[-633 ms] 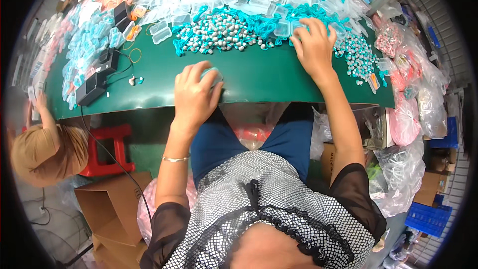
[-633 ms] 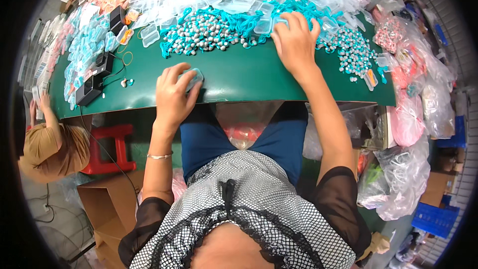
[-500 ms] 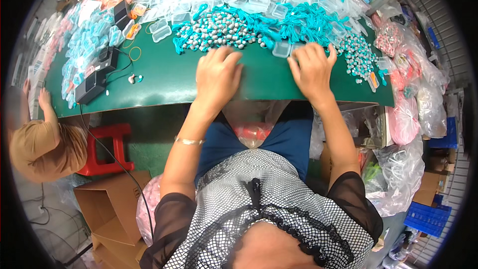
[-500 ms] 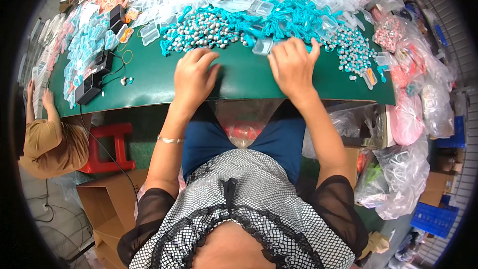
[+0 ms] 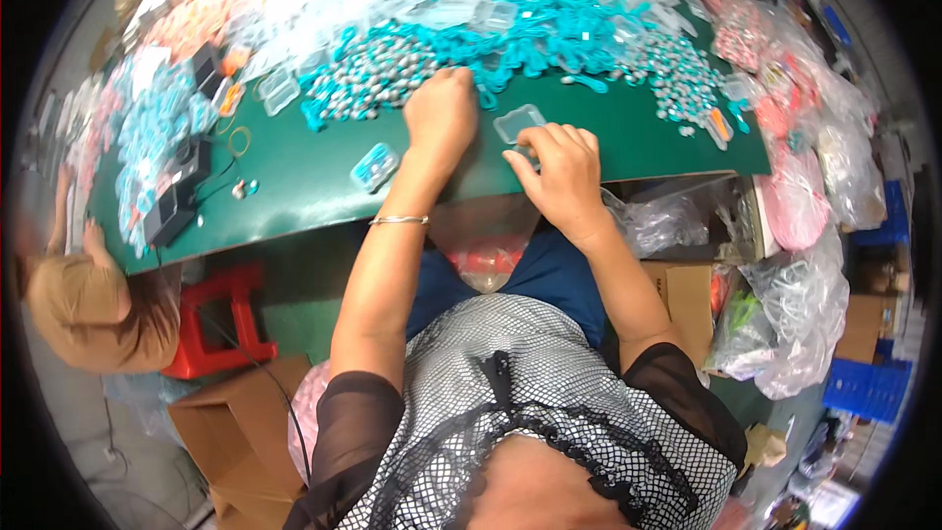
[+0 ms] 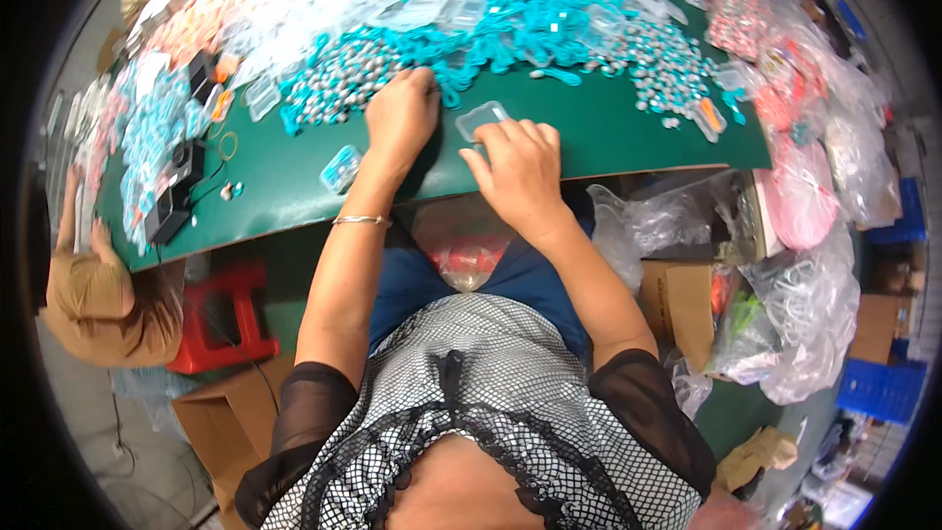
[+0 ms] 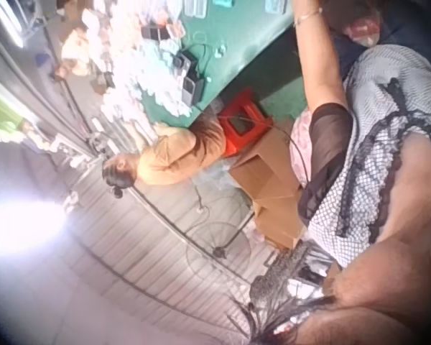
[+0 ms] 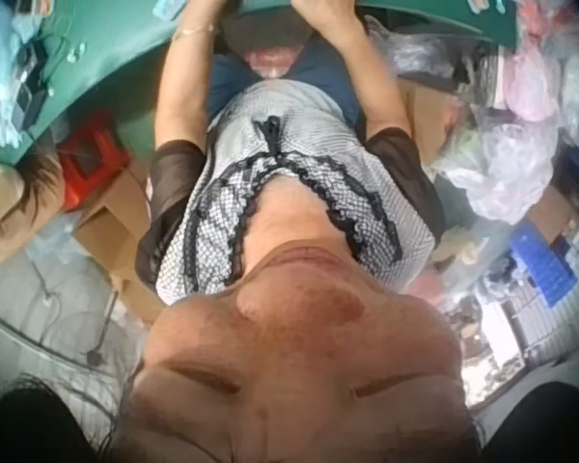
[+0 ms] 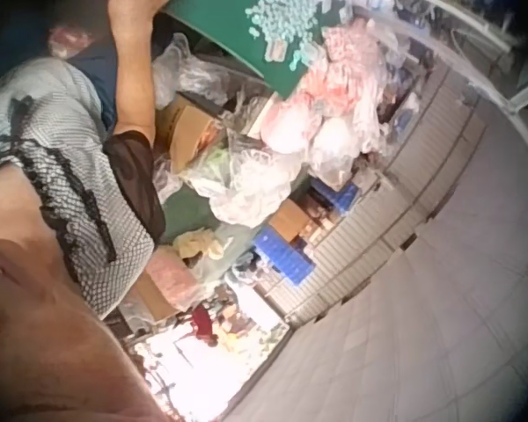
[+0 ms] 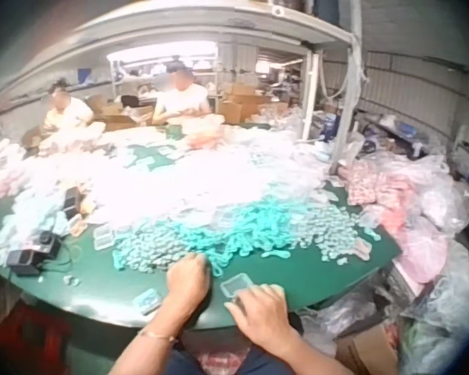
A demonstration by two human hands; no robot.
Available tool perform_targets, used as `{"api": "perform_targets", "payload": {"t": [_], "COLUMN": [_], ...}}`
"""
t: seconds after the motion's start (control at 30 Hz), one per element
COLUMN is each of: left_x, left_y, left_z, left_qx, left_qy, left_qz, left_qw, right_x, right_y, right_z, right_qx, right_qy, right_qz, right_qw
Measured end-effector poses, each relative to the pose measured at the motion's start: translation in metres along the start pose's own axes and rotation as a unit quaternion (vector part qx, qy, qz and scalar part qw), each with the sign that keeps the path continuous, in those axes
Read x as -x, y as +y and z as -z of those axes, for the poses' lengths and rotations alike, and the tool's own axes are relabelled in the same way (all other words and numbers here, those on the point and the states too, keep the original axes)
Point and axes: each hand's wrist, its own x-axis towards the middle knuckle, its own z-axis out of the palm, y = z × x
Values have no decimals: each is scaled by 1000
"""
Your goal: Sorting small blue and white beads and placing them into clear plastic boxes.
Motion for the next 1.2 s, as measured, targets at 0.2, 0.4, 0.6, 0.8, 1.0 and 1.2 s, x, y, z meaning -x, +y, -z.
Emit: {"api": "perform_targets", "payload": {"t": [0.2, 0.4, 0.6, 0.8, 1.0, 1.2], "left_x": [26, 42, 46, 56, 61, 63], "left_y": [2, 8, 11, 22, 57, 66], "left_z": [30, 32, 27, 28, 28, 15], "left_qx": [21, 53, 107, 269, 264, 156], "left_qy": [-7, -1, 31, -25, -34, -5], "left_qz": [11, -23, 27, 73, 38, -10], "left_qw": [1000, 998, 993, 960, 963, 988], "right_x": [-18, -39, -46, -13, 11, 11], "right_y": [86, 153, 159, 86, 36, 26], "right_z": [26, 24, 13, 27, 13, 7], "right_qx": [27, 192, 190, -189, -118, 60], "right_qy": [108, 82, 51, 55, -14, 59], "right_qz": [-83, -87, -90, -140, -63, 16], "right_qw": [990, 974, 976, 970, 991, 996]}}
